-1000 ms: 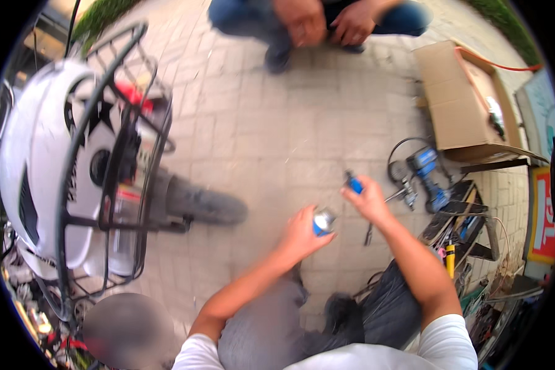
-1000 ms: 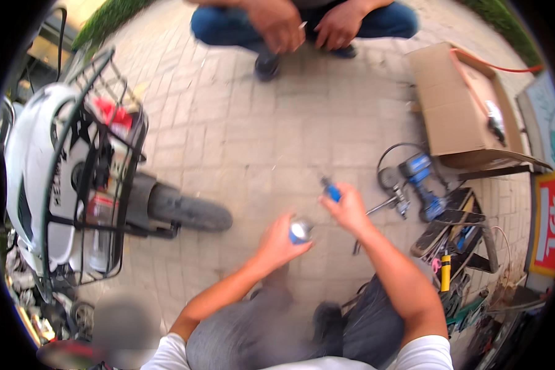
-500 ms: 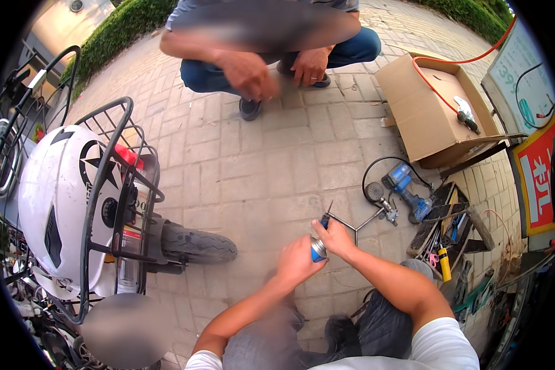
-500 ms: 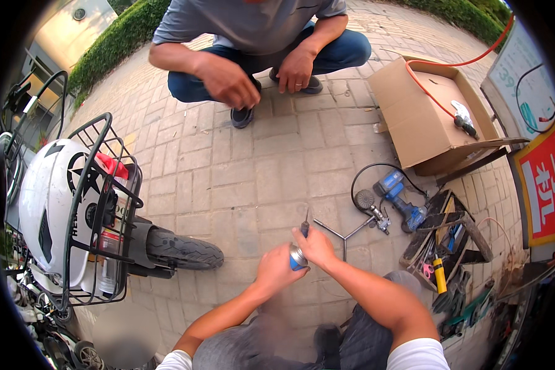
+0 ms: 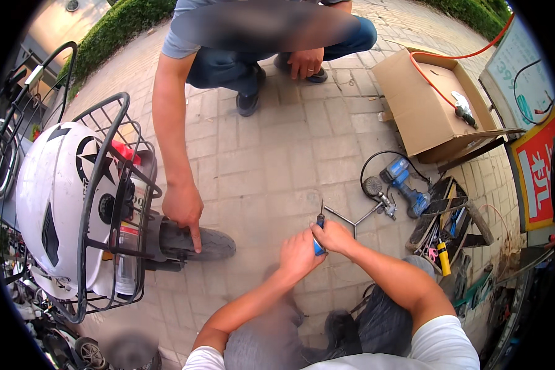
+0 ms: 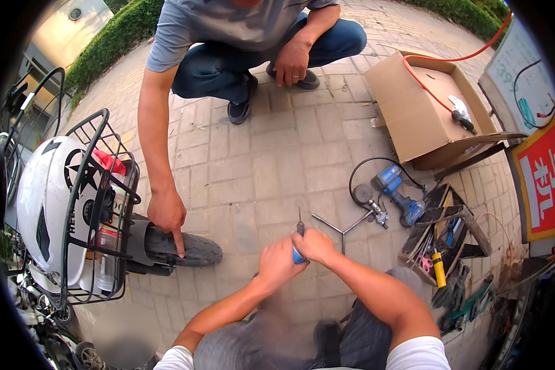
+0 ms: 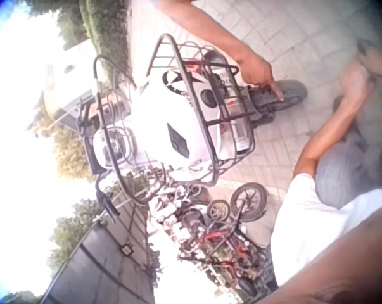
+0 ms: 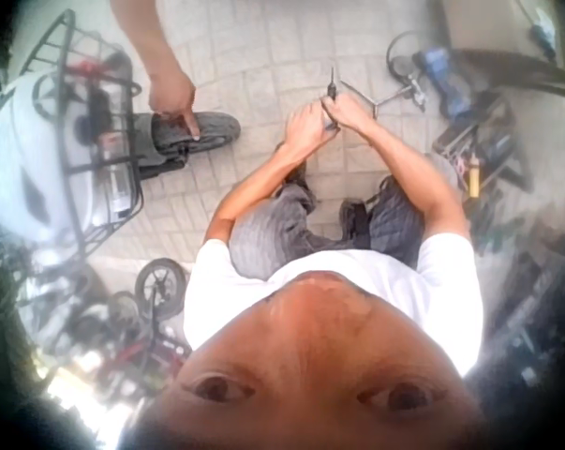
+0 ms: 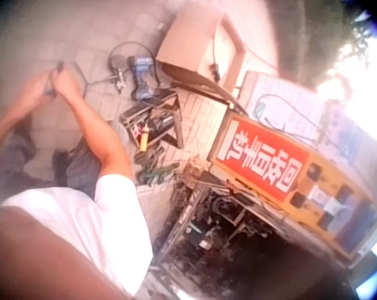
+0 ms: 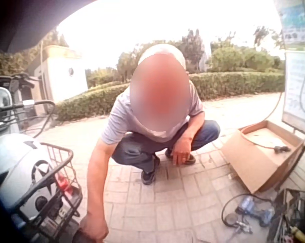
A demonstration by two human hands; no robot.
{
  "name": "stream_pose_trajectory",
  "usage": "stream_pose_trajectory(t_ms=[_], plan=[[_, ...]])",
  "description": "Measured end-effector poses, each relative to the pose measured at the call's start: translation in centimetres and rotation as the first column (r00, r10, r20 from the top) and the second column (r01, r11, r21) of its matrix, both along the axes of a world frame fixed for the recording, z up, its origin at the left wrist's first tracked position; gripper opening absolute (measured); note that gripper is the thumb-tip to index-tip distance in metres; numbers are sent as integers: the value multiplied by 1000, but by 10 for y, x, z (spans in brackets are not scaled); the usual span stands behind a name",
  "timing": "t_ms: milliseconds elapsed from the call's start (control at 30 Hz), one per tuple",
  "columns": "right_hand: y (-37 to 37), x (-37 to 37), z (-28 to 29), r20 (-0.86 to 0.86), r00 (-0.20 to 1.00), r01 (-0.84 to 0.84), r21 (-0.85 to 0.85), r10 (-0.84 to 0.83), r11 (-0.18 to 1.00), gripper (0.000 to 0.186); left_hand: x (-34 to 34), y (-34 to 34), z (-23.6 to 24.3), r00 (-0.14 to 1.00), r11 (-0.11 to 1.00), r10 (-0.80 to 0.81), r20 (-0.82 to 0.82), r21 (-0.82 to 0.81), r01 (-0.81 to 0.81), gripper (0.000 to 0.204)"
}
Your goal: The person selects tools from a workbench and then squats to work on the front tire of a scooter. They use a T-handle wrench to loosen a bolt on the tire and then use a screwdriver to manipulate a small component near the valve stem.
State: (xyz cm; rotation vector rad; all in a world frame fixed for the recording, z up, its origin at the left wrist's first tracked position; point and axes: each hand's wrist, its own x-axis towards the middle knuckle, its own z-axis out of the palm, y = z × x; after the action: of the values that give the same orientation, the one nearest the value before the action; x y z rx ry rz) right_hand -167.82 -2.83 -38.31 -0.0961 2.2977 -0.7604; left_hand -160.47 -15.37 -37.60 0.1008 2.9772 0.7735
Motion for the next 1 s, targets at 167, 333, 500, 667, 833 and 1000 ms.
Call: stream_pose_trajectory(t_ms=[167,333,500,667,833,1000], plan=[[-4,0,10,-134,986,93,-32,-96,995,50,0,-9,-15,996,988,84,18,129,-85,56],[-12,3,-9,-166,983,81,-3,-81,997,49,5,-18,-19,997,996,67,37,54,-69,50],[-14,-1,11,-147,987,-40,129,59,991,49,6,-14,-14,997,993,82,1,79,-82,48],[-11,-2,8,-189,977,-71,126,95,989,52,1,-12,-9,997,993,83,10,82,-83,46],[-13,-9,11,-171,985,-32,39,38,999,53,-4,-14,0,995,993,90,32,73,-92,46],[-10,-14,15,-218,974,-59,-14,54,998,52,-10,-12,9,991,983,127,52,125,-133,48]])
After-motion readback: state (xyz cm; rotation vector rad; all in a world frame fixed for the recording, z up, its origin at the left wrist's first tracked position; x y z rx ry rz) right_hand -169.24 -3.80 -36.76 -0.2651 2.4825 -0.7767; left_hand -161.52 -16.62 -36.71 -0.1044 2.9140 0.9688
